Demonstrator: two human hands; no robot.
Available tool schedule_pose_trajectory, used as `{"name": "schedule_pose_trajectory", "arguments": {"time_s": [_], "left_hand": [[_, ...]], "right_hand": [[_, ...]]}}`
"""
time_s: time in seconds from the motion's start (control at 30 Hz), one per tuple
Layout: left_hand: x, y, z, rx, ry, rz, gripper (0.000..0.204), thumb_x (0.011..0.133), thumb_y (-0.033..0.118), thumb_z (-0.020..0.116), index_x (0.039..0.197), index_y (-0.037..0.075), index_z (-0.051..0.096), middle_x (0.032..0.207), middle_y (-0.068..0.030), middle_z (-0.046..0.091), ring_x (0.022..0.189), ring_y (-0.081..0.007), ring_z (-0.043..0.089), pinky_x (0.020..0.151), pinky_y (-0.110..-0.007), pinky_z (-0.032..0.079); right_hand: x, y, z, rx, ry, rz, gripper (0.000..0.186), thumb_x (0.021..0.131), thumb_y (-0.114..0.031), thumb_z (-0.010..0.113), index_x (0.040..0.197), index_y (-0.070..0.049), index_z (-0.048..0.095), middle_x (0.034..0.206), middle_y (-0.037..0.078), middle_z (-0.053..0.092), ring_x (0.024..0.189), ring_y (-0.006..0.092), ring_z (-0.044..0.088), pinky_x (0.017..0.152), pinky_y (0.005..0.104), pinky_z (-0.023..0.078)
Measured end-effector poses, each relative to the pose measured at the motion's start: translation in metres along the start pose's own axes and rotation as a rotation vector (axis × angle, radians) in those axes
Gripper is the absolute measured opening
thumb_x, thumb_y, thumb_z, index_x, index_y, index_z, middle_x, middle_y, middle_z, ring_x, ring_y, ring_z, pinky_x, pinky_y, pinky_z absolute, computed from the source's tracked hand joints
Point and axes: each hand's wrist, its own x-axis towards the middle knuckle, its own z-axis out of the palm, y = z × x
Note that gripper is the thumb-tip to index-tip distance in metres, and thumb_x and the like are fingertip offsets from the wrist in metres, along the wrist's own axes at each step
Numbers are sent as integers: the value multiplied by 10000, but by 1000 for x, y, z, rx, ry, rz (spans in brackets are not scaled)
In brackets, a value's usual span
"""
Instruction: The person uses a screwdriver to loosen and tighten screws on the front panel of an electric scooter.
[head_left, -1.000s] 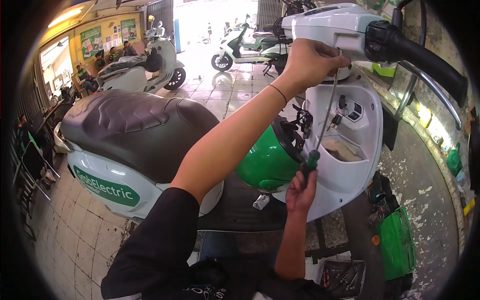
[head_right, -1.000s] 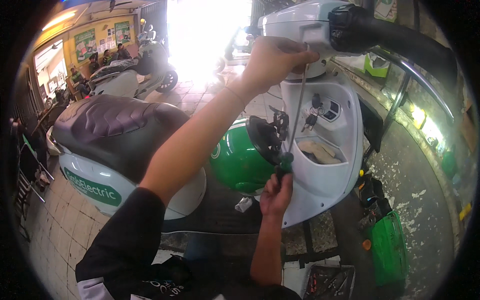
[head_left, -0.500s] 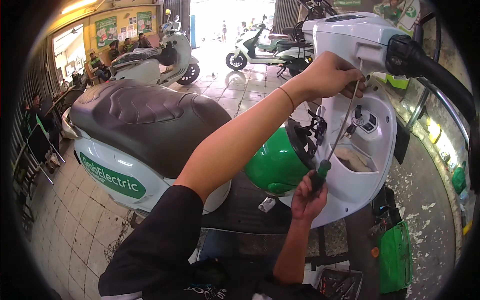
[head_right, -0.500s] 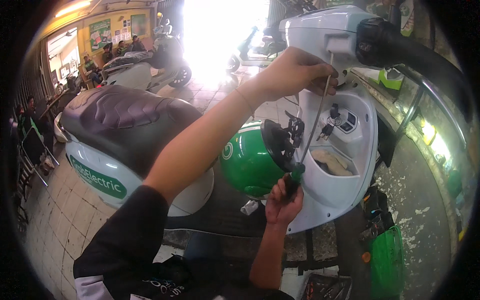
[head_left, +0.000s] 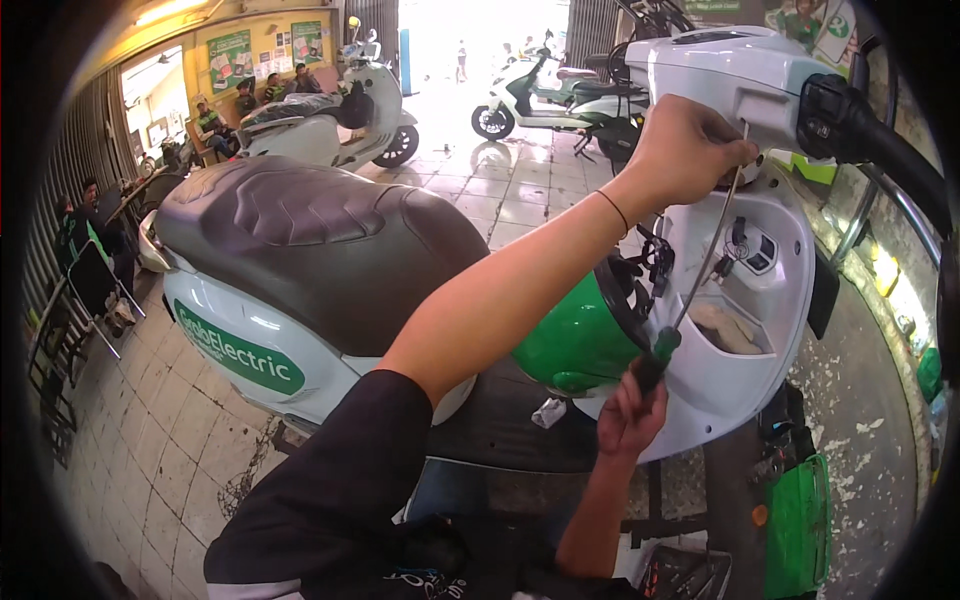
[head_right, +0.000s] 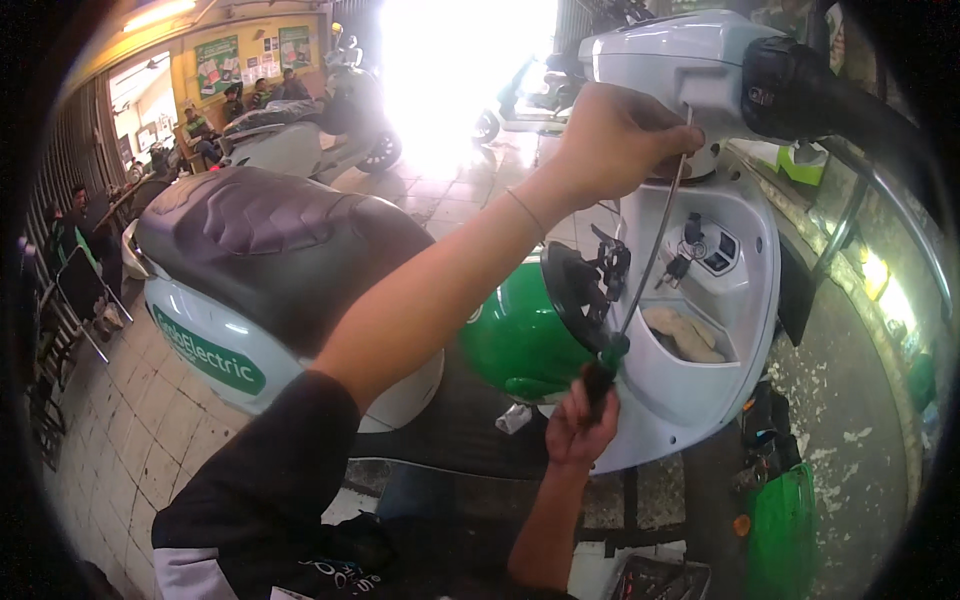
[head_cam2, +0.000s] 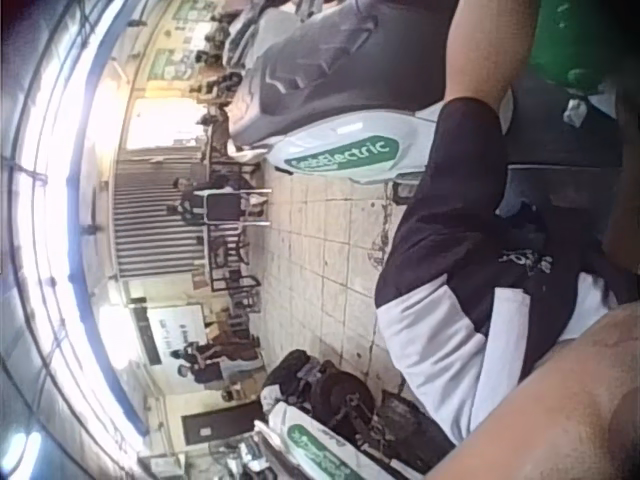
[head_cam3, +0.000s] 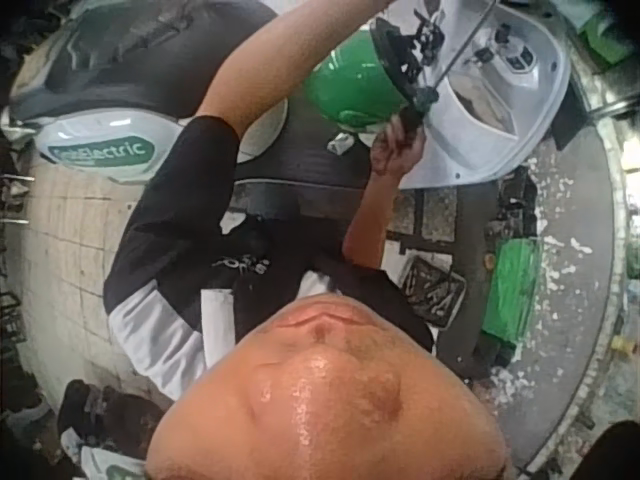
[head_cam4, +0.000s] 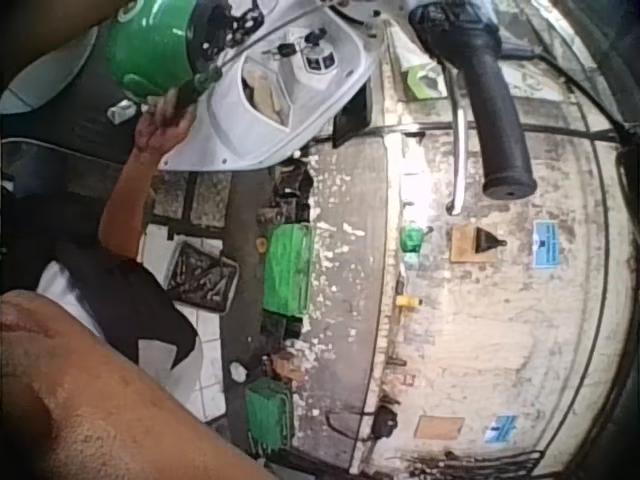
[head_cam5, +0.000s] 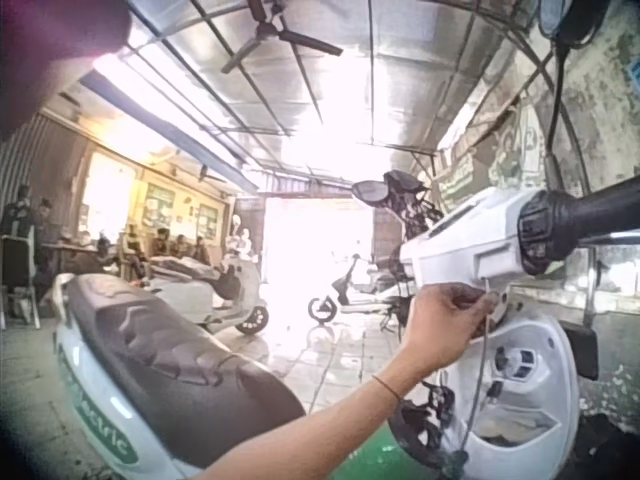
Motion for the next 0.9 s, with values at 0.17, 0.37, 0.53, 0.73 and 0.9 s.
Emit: {"name": "schedule_pose_trajectory", "arguments": {"time_s": [0.17,0.37,0.53,0.73,0.9], "left_hand": [[4,5,2,-28,2,-114,302,793,216,785,844,-77,734,729,-133,712,630,-142,673,613,-281,543],[-11,1,1,-315,-165,-257,267,847,174,720,855,-93,723,762,-148,723,655,-174,701,691,-288,557],[-10,1,-9,-214,-342,-230,235,916,110,649,922,-121,691,802,-157,720,745,-210,725,713,-298,593],[-9,3,-4,-94,-189,-186,275,812,156,778,859,-106,707,743,-141,716,630,-176,704,623,-281,578],[-9,6,1,-28,-110,-188,281,757,190,818,808,-72,729,707,-136,712,602,-163,687,616,-285,557]], "right_hand": [[5,3,1,-168,-53,-9,445,1035,-242,325,1379,23,423,1043,154,514,606,118,389,509,223,330],[16,-6,-11,89,-550,267,459,1030,-257,338,1367,41,427,1095,177,517,673,135,428,531,239,345],[10,0,-11,144,-435,240,463,1025,-246,347,1376,49,413,1107,179,524,694,145,441,544,268,392],[6,3,-1,40,-402,152,448,1039,-237,317,1385,36,402,1064,166,551,694,135,450,516,255,382],[9,-2,3,-125,-18,-28,451,1054,-257,305,1400,17,395,1019,165,551,589,123,423,471,245,333]]}}
